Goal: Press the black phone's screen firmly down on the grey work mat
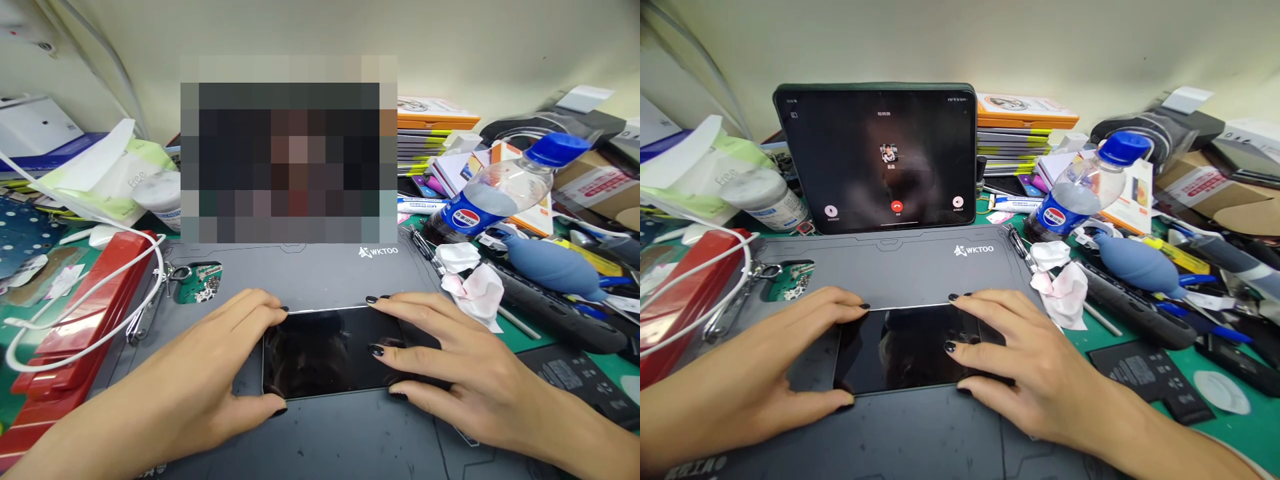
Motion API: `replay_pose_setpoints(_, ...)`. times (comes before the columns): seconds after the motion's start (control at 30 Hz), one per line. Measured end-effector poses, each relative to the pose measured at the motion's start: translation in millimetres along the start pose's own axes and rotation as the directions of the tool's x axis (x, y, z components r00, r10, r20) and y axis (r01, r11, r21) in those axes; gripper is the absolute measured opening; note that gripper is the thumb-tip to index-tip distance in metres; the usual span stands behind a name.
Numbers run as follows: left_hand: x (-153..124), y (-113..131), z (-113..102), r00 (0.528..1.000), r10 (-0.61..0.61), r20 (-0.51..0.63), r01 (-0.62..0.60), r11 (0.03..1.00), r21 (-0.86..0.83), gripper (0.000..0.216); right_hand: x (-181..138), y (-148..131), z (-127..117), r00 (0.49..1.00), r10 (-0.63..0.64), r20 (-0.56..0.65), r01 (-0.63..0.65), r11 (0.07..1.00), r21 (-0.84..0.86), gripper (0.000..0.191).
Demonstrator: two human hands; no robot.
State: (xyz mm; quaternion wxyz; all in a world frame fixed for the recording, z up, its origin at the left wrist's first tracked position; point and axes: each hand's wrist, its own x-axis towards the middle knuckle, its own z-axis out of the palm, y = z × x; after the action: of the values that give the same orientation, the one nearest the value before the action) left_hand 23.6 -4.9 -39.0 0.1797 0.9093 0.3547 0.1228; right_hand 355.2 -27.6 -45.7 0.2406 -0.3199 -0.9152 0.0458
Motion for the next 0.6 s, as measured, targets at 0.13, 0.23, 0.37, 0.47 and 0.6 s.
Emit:
replay_pose_setpoints(0.13,-1.1,-0.9,1.4,1.000,-0.004,0.003,0.004,1.000,-0.009,0.049,0.6,-0.1,-0.1,1.000,0.007,0.013,-0.007,1.000,0.008,0.013)
replay_pose_setpoints(0.23,-3.2,-1.8,3.3,1.000,-0.013,-0.010,0.013,1.000,-0.023,0.052,0.6,0.2,0.8,1.000,0.016,0.014,-0.016,1.000,0.018,0.014)
replay_pose_setpoints(0.37,-4.9,-2.9,5.3,0.999,-0.032,-0.001,0.032,0.998,-0.052,0.051,0.0,0.0,1.1,0.999,0.020,0.025,-0.021,0.999,0.024,0.013)
replay_pose_setpoints(0.47,-4.4,-3.1,5.4,0.999,-0.040,0.003,0.040,0.997,-0.067,0.051,-0.1,-0.6,0.3,0.999,0.024,0.024,-0.024,0.999,0.032,0.013)
replay_pose_setpoints(0.6,-3.2,-3.2,4.5,0.999,-0.035,-0.006,0.034,0.996,-0.081,0.050,0.0,-1.7,-0.8,0.999,0.034,0.016,-0.035,0.999,0.036,0.014)
